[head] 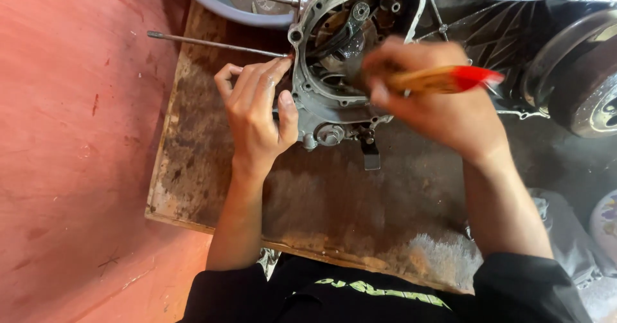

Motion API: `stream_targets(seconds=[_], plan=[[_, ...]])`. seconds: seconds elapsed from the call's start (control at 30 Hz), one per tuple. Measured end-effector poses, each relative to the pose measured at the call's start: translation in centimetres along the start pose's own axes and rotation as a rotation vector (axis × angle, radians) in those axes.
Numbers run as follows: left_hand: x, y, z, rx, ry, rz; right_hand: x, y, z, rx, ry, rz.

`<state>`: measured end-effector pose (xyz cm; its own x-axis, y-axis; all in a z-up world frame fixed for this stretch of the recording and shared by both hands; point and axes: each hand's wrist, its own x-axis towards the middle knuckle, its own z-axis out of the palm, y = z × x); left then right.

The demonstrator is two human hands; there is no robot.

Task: Cleaning the internal components of a motorcycle engine crankcase using a brush and cloth.

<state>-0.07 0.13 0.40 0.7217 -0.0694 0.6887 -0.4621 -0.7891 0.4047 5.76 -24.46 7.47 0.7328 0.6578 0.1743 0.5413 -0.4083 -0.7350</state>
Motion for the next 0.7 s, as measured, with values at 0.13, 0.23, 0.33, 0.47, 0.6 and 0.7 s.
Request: stream_targets(seconds=[0.13, 0.23, 0.33, 0.47, 0.6, 0.7], plan=[[0.4, -1.0, -2.3, -0.008, 0.004, -0.058, 1.7, 1.3, 2.7, 0.033, 0.346, -0.190], [1.6, -3.3, -5.6, 0.006, -0.123, -0.086, 2.5, 1.2, 4.3, 0.095, 0.374, -0.250], [2.1, -5.6, -6.0, 0.062, -0.307, -0.014, 1.6, 0.5, 3.7, 0.094, 0.176, -0.214], [3.0, -6.3, -5.1, 0.153, -0.453, 0.124, 0.1, -0.3, 0.6, 0.002, -0.033, -0.110], [3.1, -7.0, -5.2, 0.169, -0.363, 0.179, -0.7, 0.4, -1.0, 0.012, 0.108, -0.065], [3.7, -8.1, -4.7, 0.168, -0.235, 0.182, -0.5, 0.5, -1.5, -0.050, 0.306, -0.135]])
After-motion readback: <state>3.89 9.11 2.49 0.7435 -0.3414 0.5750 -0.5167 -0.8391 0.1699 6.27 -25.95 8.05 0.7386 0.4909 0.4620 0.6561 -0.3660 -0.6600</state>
